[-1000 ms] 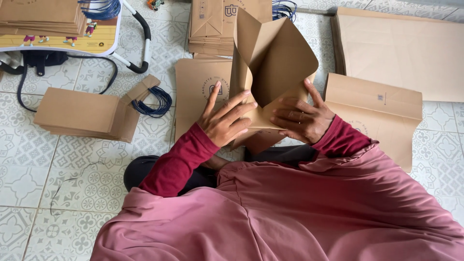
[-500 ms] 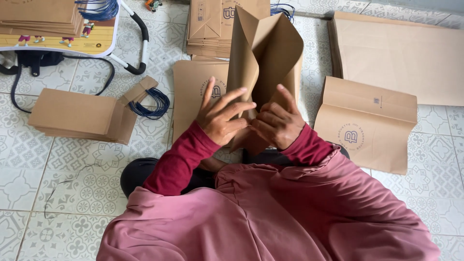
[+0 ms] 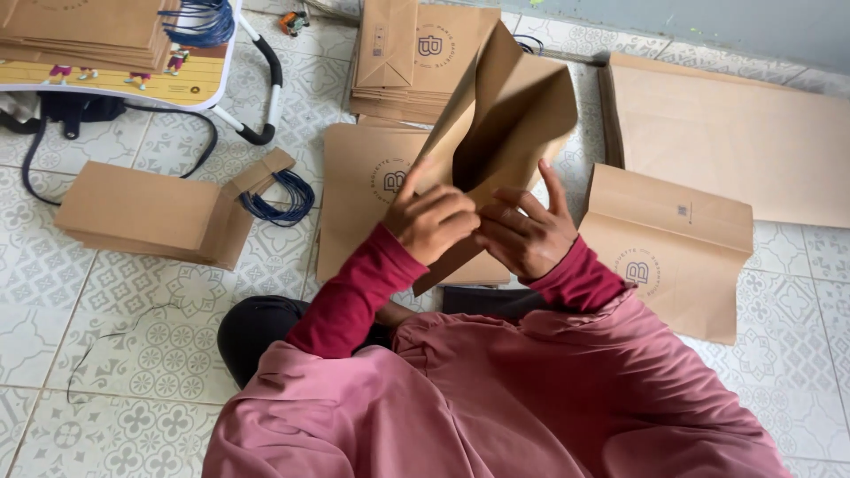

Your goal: The person sits on the floor and assembles flat paper bags. They fold the sides and bottom of the bags to form a three-dimensional shape. The person uses a brush to apply glue to the flaps and presses them together to secure the bag structure.

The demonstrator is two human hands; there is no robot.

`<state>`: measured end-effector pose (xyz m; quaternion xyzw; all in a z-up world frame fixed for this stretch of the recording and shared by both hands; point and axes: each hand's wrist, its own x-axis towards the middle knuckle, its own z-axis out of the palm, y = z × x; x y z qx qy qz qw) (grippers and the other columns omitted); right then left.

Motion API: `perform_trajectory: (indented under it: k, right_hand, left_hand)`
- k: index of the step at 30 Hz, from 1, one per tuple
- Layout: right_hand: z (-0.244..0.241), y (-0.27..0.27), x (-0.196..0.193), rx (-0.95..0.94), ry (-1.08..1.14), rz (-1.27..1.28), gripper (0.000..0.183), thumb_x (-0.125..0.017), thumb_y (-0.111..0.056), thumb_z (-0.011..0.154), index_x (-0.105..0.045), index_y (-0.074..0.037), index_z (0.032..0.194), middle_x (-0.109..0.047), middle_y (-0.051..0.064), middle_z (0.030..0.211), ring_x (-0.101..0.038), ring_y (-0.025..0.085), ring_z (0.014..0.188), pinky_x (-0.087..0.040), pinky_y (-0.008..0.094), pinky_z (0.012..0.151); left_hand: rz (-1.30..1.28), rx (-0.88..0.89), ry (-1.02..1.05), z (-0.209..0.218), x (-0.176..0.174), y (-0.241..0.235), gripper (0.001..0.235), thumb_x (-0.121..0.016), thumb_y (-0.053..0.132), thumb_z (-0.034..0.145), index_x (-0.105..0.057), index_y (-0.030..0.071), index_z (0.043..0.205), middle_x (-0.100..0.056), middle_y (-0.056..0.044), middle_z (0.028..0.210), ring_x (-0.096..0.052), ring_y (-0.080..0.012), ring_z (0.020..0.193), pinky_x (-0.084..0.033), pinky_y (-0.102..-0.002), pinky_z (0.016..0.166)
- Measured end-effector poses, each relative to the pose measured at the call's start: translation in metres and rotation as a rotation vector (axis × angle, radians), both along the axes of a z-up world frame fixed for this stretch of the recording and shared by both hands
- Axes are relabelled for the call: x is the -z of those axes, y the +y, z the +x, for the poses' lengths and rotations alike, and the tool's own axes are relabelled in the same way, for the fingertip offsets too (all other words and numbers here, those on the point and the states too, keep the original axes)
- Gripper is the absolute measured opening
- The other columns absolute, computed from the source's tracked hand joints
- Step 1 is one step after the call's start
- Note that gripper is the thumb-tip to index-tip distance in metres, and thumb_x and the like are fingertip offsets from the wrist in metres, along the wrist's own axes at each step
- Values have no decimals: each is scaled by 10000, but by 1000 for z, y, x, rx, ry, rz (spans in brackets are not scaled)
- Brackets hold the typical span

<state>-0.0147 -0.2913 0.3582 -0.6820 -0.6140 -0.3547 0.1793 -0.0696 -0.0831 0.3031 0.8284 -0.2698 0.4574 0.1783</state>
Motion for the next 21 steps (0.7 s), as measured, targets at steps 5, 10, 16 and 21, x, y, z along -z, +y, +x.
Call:
perform_trajectory:
  k: [5, 10, 16, 21]
  right_hand:
    - [38, -13, -18, -129, 2, -69, 373, -567, -458, 1027, -782, -153, 1014, -758, 33, 1043, -694, 251, 1071, -292, 641, 1194]
    - [38, -4, -39, -172, -3, -53, 261, -646, -354, 1005, -766, -130, 946, -722, 35, 943, -680, 245, 938, -425, 567, 1099]
    - [44, 3, -29, -188, -11, -63, 261, -642, -337, 1016, -769, -183, 847, -683, -33, 789, -664, 166, 819, -445, 523, 1069]
    - [33, 16, -32, -177, -96, -54, 277, -653, -319, 1013, -731, -169, 793, -622, -46, 684, -627, 151, 727, -448, 517, 1061]
  left_hand:
    - [20, 0, 31, -1, 17, 23, 220, -883, 150, 764, -708, 275, 808, -712, 105, 875, -687, -126, 801, -380, -585, 1113]
    - [-39, 56, 46, -12, 8, 11, 230, -894, 192, 753, -722, 269, 886, -702, 79, 935, -668, -138, 779, -386, -566, 1111]
    - [-78, 68, 80, -14, 26, 10, 111, -808, 234, 847, -699, 251, 834, -661, 106, 926, -665, -134, 823, -403, -513, 1119]
    - [-213, -56, 143, -36, -14, -6, 548, -722, 597, 853, -671, 144, 1157, -702, -78, 1134, -666, -303, 1115, -167, -672, 1193]
